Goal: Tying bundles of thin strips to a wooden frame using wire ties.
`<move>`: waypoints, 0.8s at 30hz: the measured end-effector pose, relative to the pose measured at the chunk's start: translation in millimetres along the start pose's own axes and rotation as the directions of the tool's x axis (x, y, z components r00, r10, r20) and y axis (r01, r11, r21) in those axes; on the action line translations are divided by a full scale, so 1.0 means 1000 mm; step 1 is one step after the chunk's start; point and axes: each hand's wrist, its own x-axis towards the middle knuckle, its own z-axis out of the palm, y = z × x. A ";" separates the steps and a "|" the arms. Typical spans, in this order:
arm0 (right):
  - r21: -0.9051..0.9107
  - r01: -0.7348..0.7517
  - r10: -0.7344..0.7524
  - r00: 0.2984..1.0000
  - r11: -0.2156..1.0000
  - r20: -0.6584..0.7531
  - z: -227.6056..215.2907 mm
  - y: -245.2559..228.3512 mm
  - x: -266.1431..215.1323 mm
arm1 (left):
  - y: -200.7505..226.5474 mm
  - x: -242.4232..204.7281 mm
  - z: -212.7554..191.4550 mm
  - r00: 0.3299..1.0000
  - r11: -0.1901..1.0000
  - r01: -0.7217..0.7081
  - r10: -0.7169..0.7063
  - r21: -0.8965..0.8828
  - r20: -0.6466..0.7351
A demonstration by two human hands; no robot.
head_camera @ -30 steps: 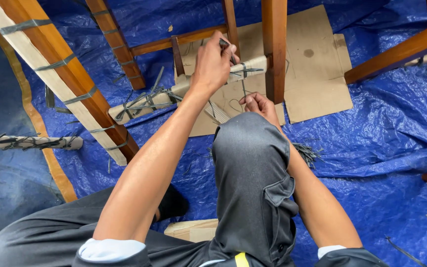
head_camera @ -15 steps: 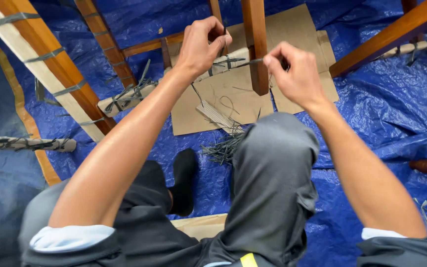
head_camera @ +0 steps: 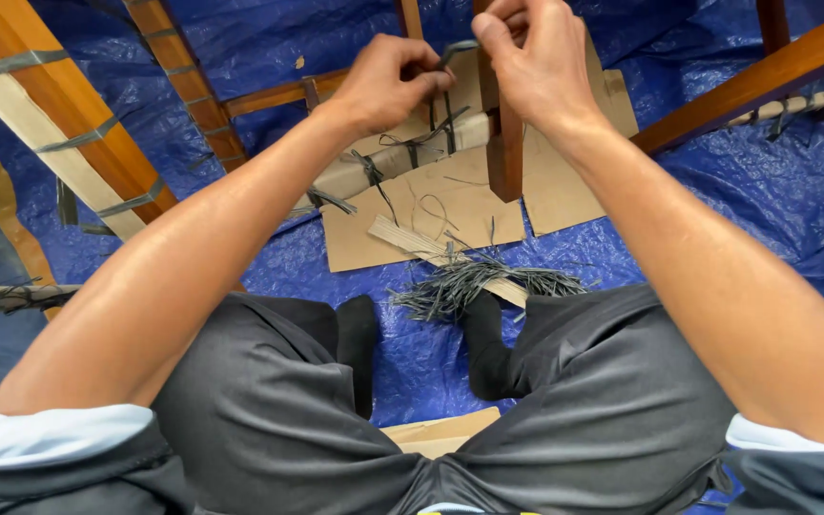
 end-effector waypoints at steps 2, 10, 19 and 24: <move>0.089 -0.289 0.287 0.957 0.953 0.038 0.001 -0.009 -0.003 | -0.008 0.008 -0.003 0.999 1.000 0.029 -0.029 0.000 -0.045; -0.076 -0.564 0.562 0.784 0.822 0.264 0.006 -0.050 -0.024 | -0.009 0.015 0.002 0.994 0.977 0.110 -0.104 -0.185 0.042; 0.109 -0.580 0.506 0.776 0.808 0.376 0.028 -0.031 -0.027 | -0.005 0.001 -0.005 0.996 0.997 -0.007 0.001 -0.071 -0.089; 0.186 -0.601 0.482 0.758 0.777 0.438 0.024 -0.032 -0.026 | -0.025 0.000 -0.006 0.986 0.976 -0.084 0.052 -0.200 -0.158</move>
